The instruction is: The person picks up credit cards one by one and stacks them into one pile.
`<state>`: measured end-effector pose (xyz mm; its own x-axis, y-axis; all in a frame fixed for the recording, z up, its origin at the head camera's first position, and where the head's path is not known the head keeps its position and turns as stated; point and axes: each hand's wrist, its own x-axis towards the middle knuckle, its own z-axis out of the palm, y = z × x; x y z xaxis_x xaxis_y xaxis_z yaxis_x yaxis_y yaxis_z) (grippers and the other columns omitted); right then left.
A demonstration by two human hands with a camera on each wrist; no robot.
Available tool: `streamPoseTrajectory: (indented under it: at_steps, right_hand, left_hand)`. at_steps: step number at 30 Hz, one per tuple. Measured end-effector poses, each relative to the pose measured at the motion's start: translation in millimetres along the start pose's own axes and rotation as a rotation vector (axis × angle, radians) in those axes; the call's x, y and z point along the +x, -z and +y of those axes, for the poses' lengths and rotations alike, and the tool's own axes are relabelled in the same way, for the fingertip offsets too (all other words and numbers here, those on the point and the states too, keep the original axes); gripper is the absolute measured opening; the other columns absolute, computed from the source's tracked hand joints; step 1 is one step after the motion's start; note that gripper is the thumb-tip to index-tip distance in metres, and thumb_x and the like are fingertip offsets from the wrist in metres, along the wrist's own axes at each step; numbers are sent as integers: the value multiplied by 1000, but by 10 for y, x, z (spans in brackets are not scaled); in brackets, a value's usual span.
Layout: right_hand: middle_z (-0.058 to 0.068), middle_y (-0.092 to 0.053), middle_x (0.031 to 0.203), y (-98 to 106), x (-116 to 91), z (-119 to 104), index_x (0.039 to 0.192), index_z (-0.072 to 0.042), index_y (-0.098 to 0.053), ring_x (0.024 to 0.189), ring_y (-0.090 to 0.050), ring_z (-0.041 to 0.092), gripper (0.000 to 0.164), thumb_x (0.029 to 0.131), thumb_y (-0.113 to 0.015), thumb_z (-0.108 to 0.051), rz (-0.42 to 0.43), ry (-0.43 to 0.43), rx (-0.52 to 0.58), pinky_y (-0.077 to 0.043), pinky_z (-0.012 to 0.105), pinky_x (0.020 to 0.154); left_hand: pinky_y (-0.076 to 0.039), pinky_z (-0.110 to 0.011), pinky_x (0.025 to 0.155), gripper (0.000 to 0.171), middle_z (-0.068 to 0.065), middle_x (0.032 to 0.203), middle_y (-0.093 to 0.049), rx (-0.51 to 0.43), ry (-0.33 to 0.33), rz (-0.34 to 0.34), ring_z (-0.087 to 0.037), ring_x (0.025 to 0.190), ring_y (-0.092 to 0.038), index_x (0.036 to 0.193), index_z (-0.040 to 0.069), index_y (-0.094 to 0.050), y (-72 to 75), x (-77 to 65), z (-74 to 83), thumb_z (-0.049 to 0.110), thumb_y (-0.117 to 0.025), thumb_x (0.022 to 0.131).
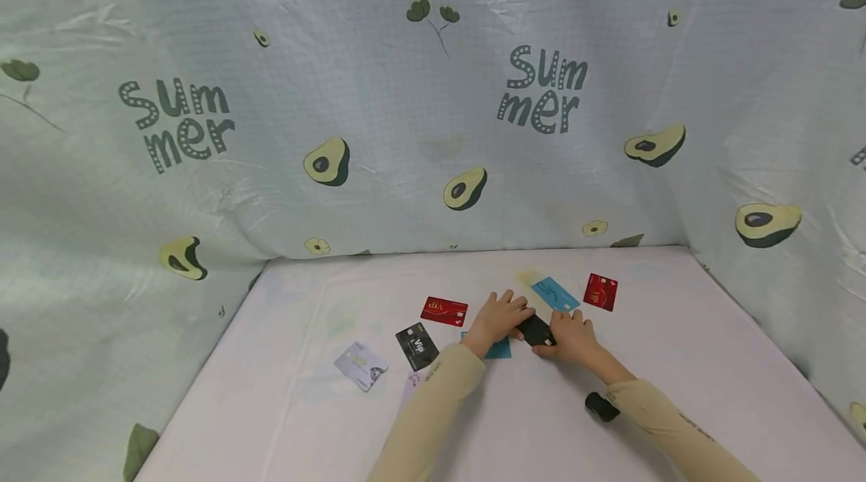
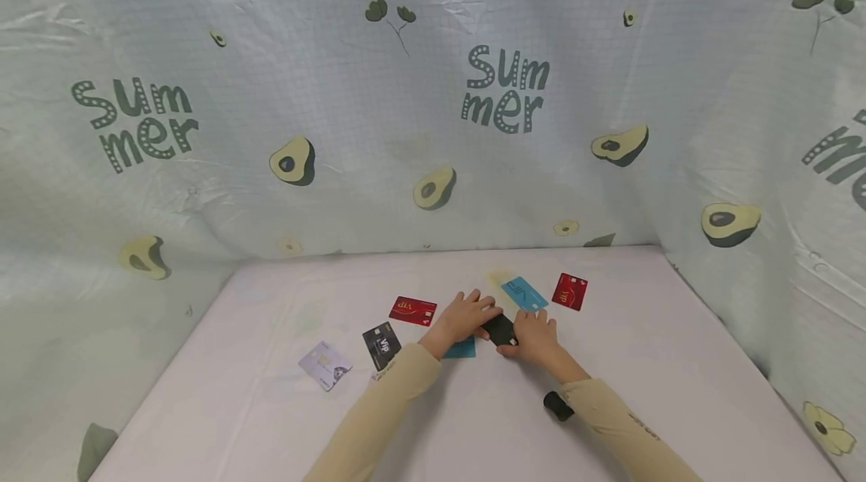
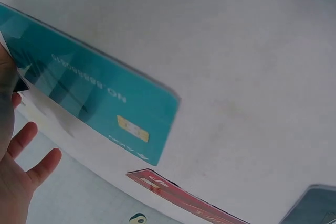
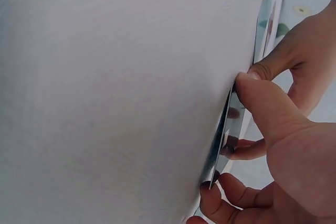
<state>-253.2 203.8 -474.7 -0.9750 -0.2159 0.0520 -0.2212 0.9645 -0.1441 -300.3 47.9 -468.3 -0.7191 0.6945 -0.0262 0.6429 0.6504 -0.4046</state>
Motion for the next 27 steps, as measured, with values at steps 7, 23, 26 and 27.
streamPoseTrajectory:
  at_steps: [7,23,26,27]
  right_hand:
    - [19,-53,86,-4,-3,-2,98,6,-48,80,-44,33,63,67,-73,-43,28,22,9,-37,48,67]
    - [23,-55,93,8,-53,-66,102,6,-51,82,-46,37,64,69,-69,-46,63,62,-129,-42,50,67]
    - [23,-55,94,6,-59,-85,102,6,-51,83,-46,37,62,70,-69,-44,75,66,-144,-41,50,67]
    - [23,-55,94,7,-64,-92,102,6,-51,83,-45,37,61,71,-69,-43,76,66,-149,-41,50,67]
  left_hand:
    - [-40,-33,94,50,13,126,-41,-11,-15,26,-11,114,-39,126,32,-37,-41,1,2,55,-42,82]
    - [-40,-33,95,53,15,133,-38,14,-70,37,-10,119,-38,132,33,-34,-31,-55,-36,54,-38,83]
    - [-40,-32,95,54,16,133,-39,32,-77,44,-9,120,-38,134,34,-34,-24,-69,-47,55,-36,84]
    - [-40,-32,95,54,16,133,-39,35,-80,46,-9,120,-38,134,35,-33,-24,-72,-49,55,-35,84]
